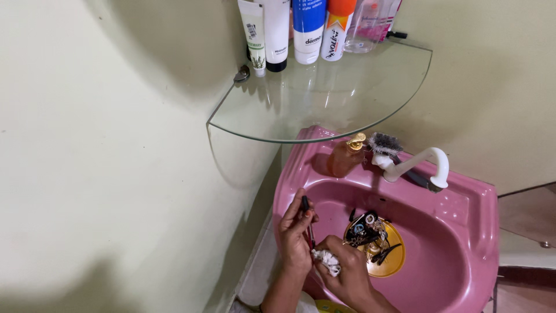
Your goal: The person wipes various small jewelry items and hair accessories with a white cloth over a pink sink. They handle each item individually, wiping it and placing it into a clear plastic container on a glass shelf.
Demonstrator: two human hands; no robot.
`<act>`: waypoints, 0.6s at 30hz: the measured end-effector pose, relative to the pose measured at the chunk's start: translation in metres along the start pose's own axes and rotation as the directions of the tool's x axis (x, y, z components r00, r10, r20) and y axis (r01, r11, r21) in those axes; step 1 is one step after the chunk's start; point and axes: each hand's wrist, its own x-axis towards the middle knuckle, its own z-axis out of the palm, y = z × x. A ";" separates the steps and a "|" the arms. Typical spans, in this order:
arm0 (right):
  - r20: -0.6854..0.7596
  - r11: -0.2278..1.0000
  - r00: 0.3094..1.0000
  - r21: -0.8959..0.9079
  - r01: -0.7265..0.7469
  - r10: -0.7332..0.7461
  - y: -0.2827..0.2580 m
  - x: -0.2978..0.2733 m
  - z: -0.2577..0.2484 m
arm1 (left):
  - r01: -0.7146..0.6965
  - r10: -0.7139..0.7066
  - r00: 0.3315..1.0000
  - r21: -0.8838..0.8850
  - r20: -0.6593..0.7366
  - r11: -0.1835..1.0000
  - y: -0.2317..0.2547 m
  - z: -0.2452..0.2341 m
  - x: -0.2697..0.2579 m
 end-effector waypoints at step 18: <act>0.268 0.783 0.902 0.451 -0.429 0.339 0.076 0.002 -0.020 | 0.002 -0.005 1.000 -0.190 -0.016 0.982 -0.008 -0.013 0.009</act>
